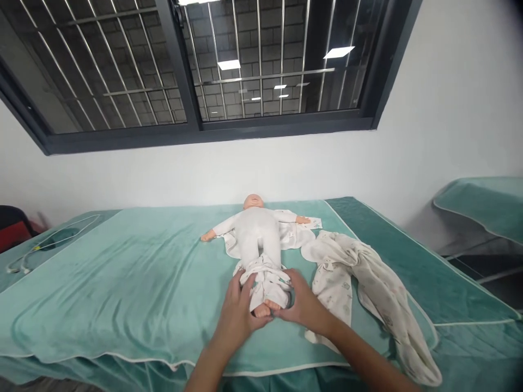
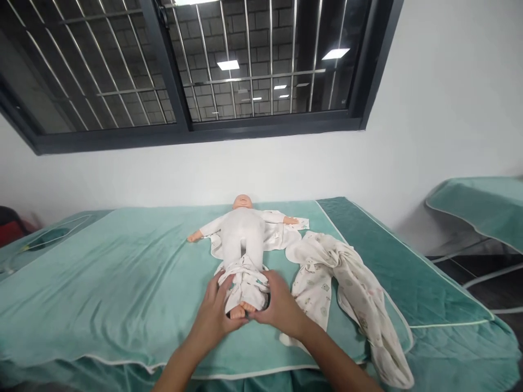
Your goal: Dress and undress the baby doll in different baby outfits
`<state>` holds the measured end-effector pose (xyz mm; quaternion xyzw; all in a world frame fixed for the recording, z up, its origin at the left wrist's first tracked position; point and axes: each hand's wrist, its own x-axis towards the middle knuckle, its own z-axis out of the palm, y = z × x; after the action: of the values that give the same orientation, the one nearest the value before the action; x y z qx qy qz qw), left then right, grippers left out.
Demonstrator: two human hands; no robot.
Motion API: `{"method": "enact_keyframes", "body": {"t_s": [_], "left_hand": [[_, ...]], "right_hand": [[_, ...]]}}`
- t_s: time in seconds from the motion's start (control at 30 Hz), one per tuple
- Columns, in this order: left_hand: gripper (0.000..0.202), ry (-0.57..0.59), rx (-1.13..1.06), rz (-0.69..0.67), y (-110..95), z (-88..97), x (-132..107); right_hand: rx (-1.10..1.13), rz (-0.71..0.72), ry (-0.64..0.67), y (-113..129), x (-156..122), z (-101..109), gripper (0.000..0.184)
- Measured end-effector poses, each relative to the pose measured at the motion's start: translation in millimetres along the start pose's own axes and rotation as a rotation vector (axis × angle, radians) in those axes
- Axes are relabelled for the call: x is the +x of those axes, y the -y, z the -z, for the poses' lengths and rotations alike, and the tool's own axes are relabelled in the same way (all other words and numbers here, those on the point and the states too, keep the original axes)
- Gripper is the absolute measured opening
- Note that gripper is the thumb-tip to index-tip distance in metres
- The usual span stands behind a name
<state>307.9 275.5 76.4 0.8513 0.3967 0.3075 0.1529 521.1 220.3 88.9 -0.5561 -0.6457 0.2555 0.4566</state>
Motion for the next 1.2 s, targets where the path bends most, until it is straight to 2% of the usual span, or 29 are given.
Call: {"method": "enact_keyframes", "body": {"t_s": [0.1,0.27,0.33,0.47,0.63,0.73,0.83,0.9,0.97,1.03,1.07,1.13,1.2], "left_hand": [[0.102,0.049,-0.033,0.043,-3.8,12.9,12.0],[0.049,0.175,-0.211,0.138,-21.7,46.9,15.3],[0.039,0.225,-0.351,0.201,-30.8,60.6,15.2],[0.031,0.324,-0.495,0.272,-46.4,84.8,18.9],[0.030,0.351,-0.524,0.244,-67.4,126.9,33.1],[0.038,0.342,-0.550,0.199,-82.2,165.5,44.0],[0.053,0.409,-0.591,0.166,-92.2,205.3,56.1],[0.058,0.552,-0.554,0.153,-95.2,228.6,65.6],[0.057,0.771,-0.434,0.147,-96.9,248.1,75.5],[0.058,0.955,-0.321,0.151,-99.0,263.0,84.6],[0.058,1.000,-0.290,0.155,-100.3,268.5,88.4],[0.050,0.973,-0.263,0.160,-103.1,275.3,94.8],[0.034,0.847,-0.232,0.156,-105.4,276.9,100.1]], "right_hand": [[0.013,-0.075,0.004,10.2,2.9,2.4,0.048],[-0.040,-0.199,0.122,31.4,6.9,30.5,0.037],[0.004,-0.241,0.191,41.2,9.3,45.6,0.038],[0.248,-0.344,0.356,63.4,14.1,70.1,0.037],[0.639,-0.344,0.432,90.0,25.0,87.3,0.040],[0.644,-0.270,0.417,110.4,39.5,96.2,0.048],[0.482,-0.109,0.456,139.7,60.0,103.1,0.050],[0.322,-0.001,0.580,162.3,75.3,105.0,0.050],[0.159,0.081,0.691,183.8,89.8,104.9,0.047],[0.059,0.135,0.729,201.6,102.4,103.3,0.043],[0.042,0.159,0.719,208.9,107.7,102.0,0.042],[0.079,0.211,0.648,220.8,116.4,98.7,0.039],[0.185,0.251,0.530,229.8,123.4,94.2,0.035]]}}
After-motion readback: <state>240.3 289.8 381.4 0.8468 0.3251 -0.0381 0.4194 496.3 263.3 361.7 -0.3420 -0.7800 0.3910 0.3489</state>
